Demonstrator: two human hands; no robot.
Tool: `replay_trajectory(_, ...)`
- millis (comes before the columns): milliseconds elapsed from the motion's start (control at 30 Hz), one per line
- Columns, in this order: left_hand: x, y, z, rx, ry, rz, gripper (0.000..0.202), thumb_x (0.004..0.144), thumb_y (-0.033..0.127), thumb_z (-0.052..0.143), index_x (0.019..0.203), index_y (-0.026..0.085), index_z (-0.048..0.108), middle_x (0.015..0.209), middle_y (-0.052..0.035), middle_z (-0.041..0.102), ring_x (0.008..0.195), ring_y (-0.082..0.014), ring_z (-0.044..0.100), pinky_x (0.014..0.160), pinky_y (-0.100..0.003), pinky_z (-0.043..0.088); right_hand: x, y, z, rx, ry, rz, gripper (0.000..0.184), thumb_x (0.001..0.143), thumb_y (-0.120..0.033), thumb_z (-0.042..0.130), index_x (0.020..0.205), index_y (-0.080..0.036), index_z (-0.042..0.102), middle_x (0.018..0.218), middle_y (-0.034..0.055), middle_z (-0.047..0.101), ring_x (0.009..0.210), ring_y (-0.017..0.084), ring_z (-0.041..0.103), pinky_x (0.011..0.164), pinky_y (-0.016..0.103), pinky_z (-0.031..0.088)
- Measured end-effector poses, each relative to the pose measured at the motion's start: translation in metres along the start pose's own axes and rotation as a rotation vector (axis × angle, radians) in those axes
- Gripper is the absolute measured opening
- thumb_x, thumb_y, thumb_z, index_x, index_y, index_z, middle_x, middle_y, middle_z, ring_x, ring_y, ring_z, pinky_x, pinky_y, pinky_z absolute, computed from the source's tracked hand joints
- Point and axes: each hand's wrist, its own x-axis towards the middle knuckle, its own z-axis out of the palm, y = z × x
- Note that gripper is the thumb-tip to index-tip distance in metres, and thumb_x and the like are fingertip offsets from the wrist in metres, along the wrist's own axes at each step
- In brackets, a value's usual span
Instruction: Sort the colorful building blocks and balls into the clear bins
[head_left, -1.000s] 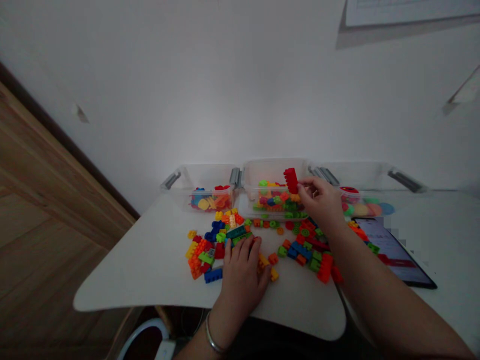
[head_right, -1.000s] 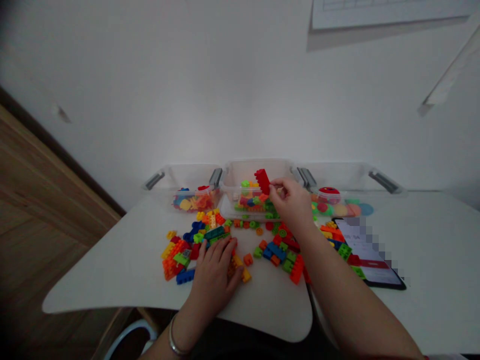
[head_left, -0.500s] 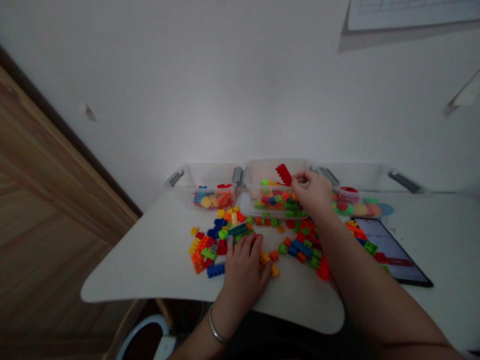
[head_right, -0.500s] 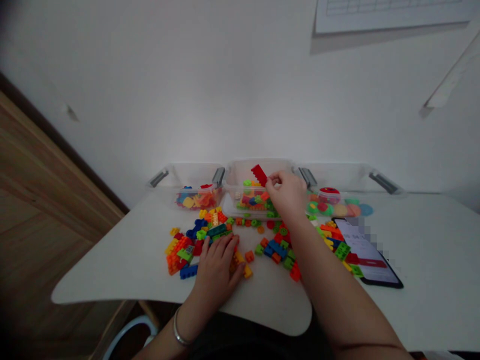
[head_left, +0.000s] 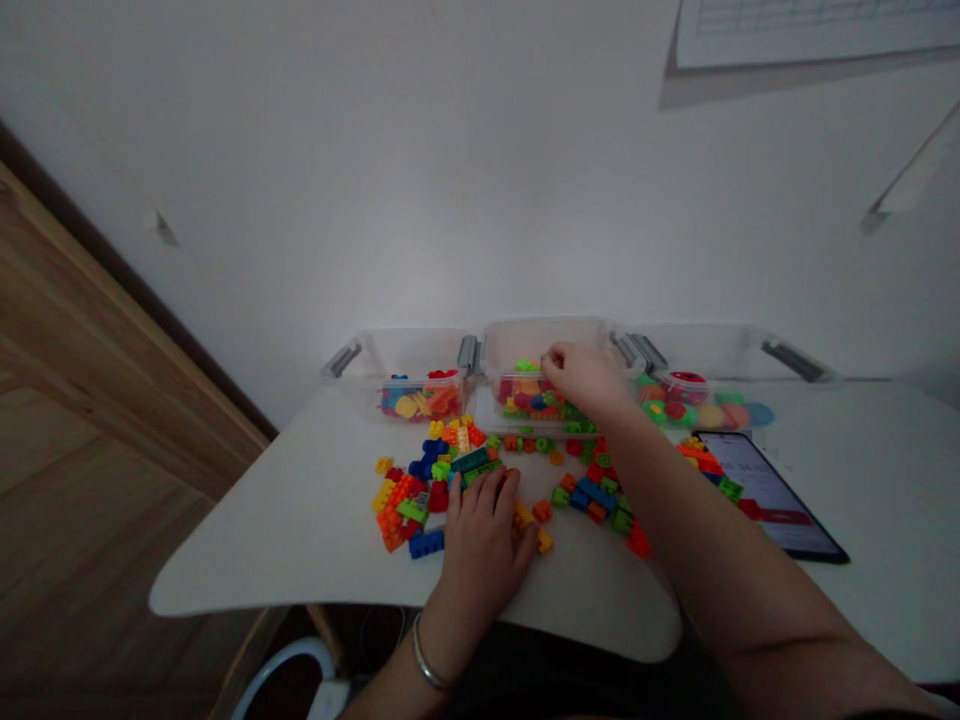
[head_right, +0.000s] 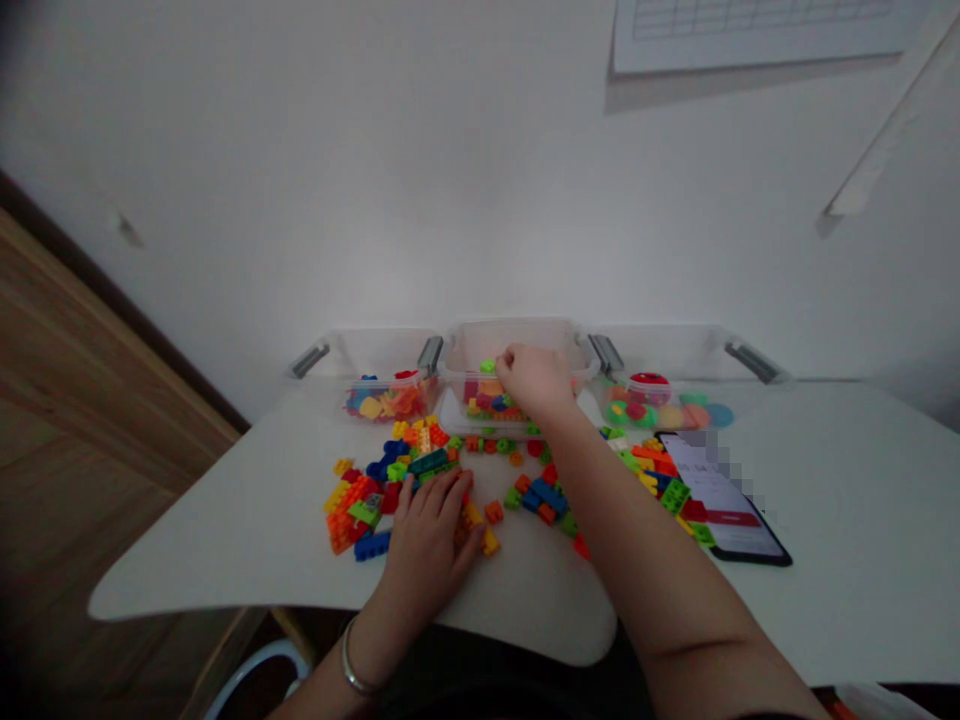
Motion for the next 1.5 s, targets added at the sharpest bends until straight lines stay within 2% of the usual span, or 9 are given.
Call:
replay_trajectory(300,0.0,0.0,0.0,0.021,0.005,0.007,0.047,0.087,0.035,0.056,0.13,0.017,0.055,0.129,-0.0125,0.062,0.12,-0.0305,0.055,0.113,-0.061,0.027,-0.032,0.016,-0.004,0.374,0.406,-0.308,0.024,0.087,-0.028,0.048,0.093,-0.02,0.069,0.092,0.0089,0.072,0.09,0.022,0.062,0.087,0.036,0.046)
replay_trajectory(400,-0.001,0.0,0.001,0.008,-0.006,0.004,0.047,0.087,0.035,0.057,0.131,0.017,0.055,0.13,-0.0126,0.062,0.121,-0.0311,0.054,0.113,-0.062,0.025,-0.047,0.024,-0.01,0.388,0.288,-0.366,0.023,0.088,-0.03,0.049,0.092,-0.019,0.069,0.088,0.0078,0.071,0.084,0.02,0.062,0.08,0.033,0.047)
replay_trajectory(500,-0.001,0.0,0.001,-0.007,-0.011,-0.003,0.047,0.087,0.035,0.057,0.131,0.016,0.055,0.13,-0.0129,0.062,0.122,-0.0311,0.054,0.114,-0.062,0.024,-0.057,0.03,-0.01,0.311,-0.007,-0.413,0.02,0.088,-0.03,0.053,0.091,-0.019,0.069,0.09,0.0063,0.072,0.082,0.018,0.063,0.076,0.03,0.047)
replay_trajectory(633,0.0,0.0,0.0,-0.011,-0.01,-0.003,0.046,0.087,0.035,0.057,0.13,0.017,0.055,0.13,-0.0129,0.062,0.122,-0.031,0.054,0.114,-0.062,0.024,-0.066,0.033,-0.001,0.052,-0.335,-0.364,0.016,0.084,-0.032,0.06,0.092,-0.023,0.071,0.097,0.0049,0.073,0.087,0.021,0.066,0.071,0.03,0.046)
replay_trajectory(800,0.0,0.0,-0.001,-0.005,-0.026,-0.012,0.047,0.088,0.036,0.056,0.131,0.017,0.055,0.131,-0.0119,0.061,0.121,-0.0305,0.054,0.114,-0.061,0.025,-0.072,0.032,0.008,-0.04,-0.482,-0.328,0.02,0.077,-0.03,0.067,0.095,-0.025,0.072,0.094,0.0023,0.074,0.087,0.023,0.068,0.065,0.029,0.044)
replay_trajectory(967,-0.001,0.0,0.0,0.003,-0.021,-0.011,0.046,0.089,0.038,0.056,0.131,0.018,0.055,0.13,-0.0115,0.061,0.121,-0.0296,0.054,0.113,-0.061,0.026,-0.072,0.039,0.015,-0.032,-0.61,-0.408,0.041,0.065,-0.041,0.077,0.102,-0.024,0.071,0.091,0.0023,0.075,0.085,0.023,0.069,0.069,0.029,0.046)
replay_trajectory(1067,-0.001,0.0,0.001,0.016,-0.011,-0.009,0.046,0.089,0.039,0.055,0.131,0.018,0.055,0.13,-0.0114,0.062,0.121,-0.0294,0.054,0.113,-0.061,0.026,-0.071,0.041,0.02,-0.035,-0.614,-0.441,0.038,0.067,-0.041,0.074,0.1,-0.023,0.071,0.094,0.004,0.074,0.089,0.025,0.068,0.073,0.031,0.047)
replay_trajectory(1267,-0.001,-0.001,0.002,0.029,-0.009,0.004,0.047,0.089,0.038,0.055,0.131,0.018,0.055,0.13,-0.0118,0.061,0.12,-0.0298,0.054,0.113,-0.061,0.027,-0.071,0.037,0.03,-0.047,-0.482,-0.475,0.023,0.076,-0.032,0.065,0.095,-0.022,0.072,0.095,0.0051,0.075,0.092,0.025,0.067,0.08,0.033,0.046)
replay_trajectory(1500,-0.001,-0.001,0.001,0.022,-0.018,0.002,0.047,0.088,0.037,0.056,0.131,0.018,0.055,0.13,-0.0122,0.061,0.12,-0.0302,0.054,0.113,-0.061,0.027,-0.071,0.031,0.038,-0.041,-0.419,-0.464,0.02,0.083,-0.029,0.056,0.095,-0.02,0.07,0.097,0.0074,0.073,0.095,0.023,0.066,0.08,0.031,0.045)
